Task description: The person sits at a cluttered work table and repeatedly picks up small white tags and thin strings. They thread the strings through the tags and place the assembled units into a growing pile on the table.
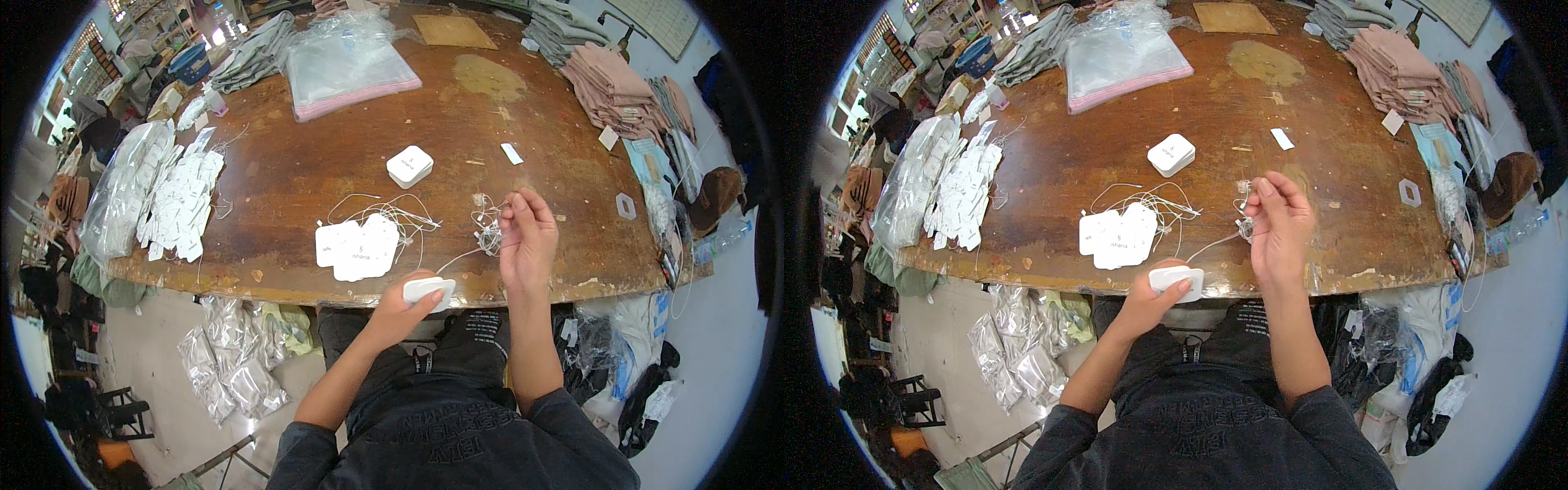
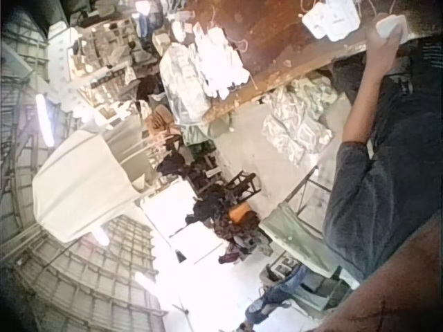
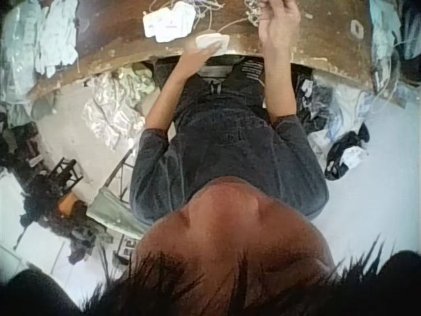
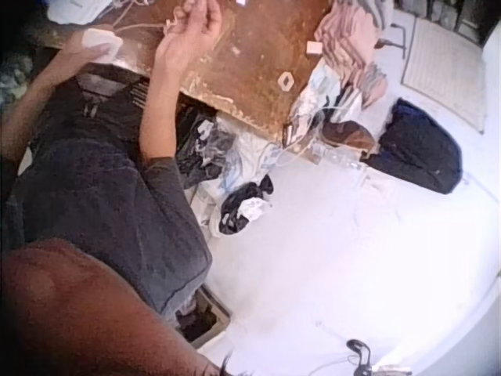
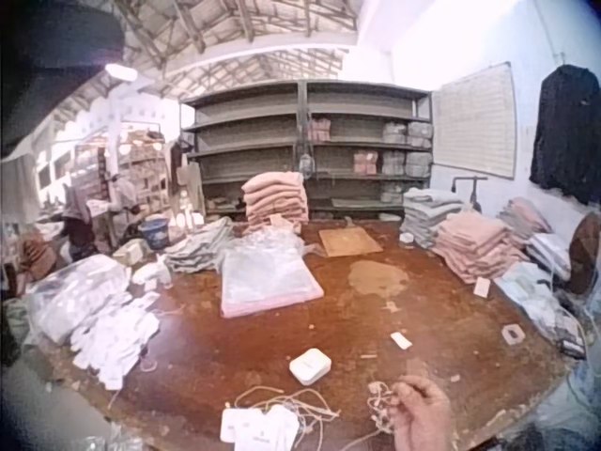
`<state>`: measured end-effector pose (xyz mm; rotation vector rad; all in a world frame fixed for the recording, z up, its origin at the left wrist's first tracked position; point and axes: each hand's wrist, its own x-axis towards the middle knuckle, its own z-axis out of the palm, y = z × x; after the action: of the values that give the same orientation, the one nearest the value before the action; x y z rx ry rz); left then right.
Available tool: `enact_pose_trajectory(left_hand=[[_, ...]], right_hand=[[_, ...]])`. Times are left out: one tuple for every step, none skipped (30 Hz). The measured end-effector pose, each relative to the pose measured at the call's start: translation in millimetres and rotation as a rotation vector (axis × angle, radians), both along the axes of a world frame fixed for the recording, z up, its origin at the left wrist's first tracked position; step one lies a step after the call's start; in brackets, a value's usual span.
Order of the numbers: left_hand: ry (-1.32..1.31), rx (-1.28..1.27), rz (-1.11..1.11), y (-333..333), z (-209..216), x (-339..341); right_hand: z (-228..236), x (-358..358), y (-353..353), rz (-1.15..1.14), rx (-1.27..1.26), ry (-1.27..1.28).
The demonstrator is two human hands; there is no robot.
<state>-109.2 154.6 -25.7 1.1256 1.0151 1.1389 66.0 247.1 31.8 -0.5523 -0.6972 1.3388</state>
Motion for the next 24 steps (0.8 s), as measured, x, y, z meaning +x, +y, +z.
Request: enact_pose_trajectory(left_hand=[[-0.013, -0.029, 0.053, -1.2, -0.1, -1.8], [-0.042, -0.038, 0.123, -1.5, 0.4, -3.5], [-0.061, -0.07, 0.195, -1.5, 1.9, -5.6], [-0.079, -0.102, 0.268, -1.2, 4.3, -7.9], [-0.054, -0.081, 0.223, -0.2, 7.5, -11.5], [-0.028, -0.059, 0.177, 0.9, 11.6, -17.2], [-0.006, -0.045, 0.137, 1.7, 15.9, -23.5], [-0.021, -0.035, 0.108, 1.5, 19.7, -30.3], [-0.038, -0.031, 0.086, 1.0, 23.0, -37.9], [-0.078, 0.0, 0.055, 0.0, 25.1, -45.5], [-0.07, -0.02, 0.112, -1.1, 25.7, -52.7], [-0.087, -0.019, 0.159, -2.9, 24.6, -58.5], [-0.111, -0.019, 0.219, -4.7, 22.0, -62.0], [-0.181, -0.01, 0.3, -6.7, 18.0, -62.7], [-0.2, -0.035, 0.332, -8.6, 13.3, -62.0], [-0.223, -0.057, 0.369, -10.0, 8.5, -59.9], [-0.234, -0.126, 0.417, -10.4, 4.0, -57.5], [-0.291, -0.086, 0.399, -9.9, 0.2, -54.5], [-0.336, -0.092, 0.395, -9.0, -2.5, -51.4], [-0.364, -0.129, 0.384, -8.0, -3.9, -48.8], [-0.405, -0.118, 0.39, -6.6, -4.0, -47.0], [-0.429, -0.139, 0.39, -5.2, -3.1, -45.7], [-0.474, -0.13, 0.392, -4.0, -1.3, -44.5], [-0.386, -0.11, 0.432, -3.0, 0.7, -43.0]], right_hand=[[1.1, 0.4, 1.5, -0.102, -0.029, -0.02], [0.0, -1.8, -1.1, -0.078, -0.056, -0.027], [-2.4, -6.3, -4.3, -0.026, 0.003, -0.179], [-7.0, -14.4, -9.3, -0.022, 0.007, -0.349], [-12.6, -23.2, -14.0, -0.015, 0.041, -0.514], [-18.5, -30.8, -17.4, 0.089, 0.091, -0.558], [-25.0, -38.3, -20.1, 0.203, 0.176, -0.594], [-29.6, -39.0, -21.9, 0.385, 0.217, -0.629], [-34.6, -40.3, -23.5, 0.499, 0.186, -0.614], [-37.6, -36.2, -24.2, 0.681, 0.114, -0.597], [-40.4, -32.3, -23.4, 0.851, 0.048, -0.576], [-42.1, -26.2, -24.4, 0.905, -0.112, -0.688], [-43.1, -21.2, -22.4, 0.834, -0.065, -0.59], [-43.4, -17.1, -21.3, 0.768, -0.07, -0.515], [-43.1, -14.6, -19.0, 0.677, -0.097, -0.456], [-41.8, -13.1, -17.0, 0.595, 0.001, -0.208], [-40.0, -13.5, -14.9, 0.445, -0.017, -0.148], [-37.4, -15.1, -13.1, 0.324, -0.015, -0.077], [-34.4, -18.1, -12.5, 0.224, -0.015, 0.002], [-31.8, -23.7, -13.3, 0.227, 0.017, 0.137], [-28.5, -29.1, -14.9, 0.371, 0.041, 0.179], [-25.9, -35.6, -19.6, 0.505, 0.019, 0.214], [-22.7, -40.7, -25.2, 0.648, 0.074, 0.289], [-23.5, -54.4, -33.8, 0.488, 0.021, -0.07]])
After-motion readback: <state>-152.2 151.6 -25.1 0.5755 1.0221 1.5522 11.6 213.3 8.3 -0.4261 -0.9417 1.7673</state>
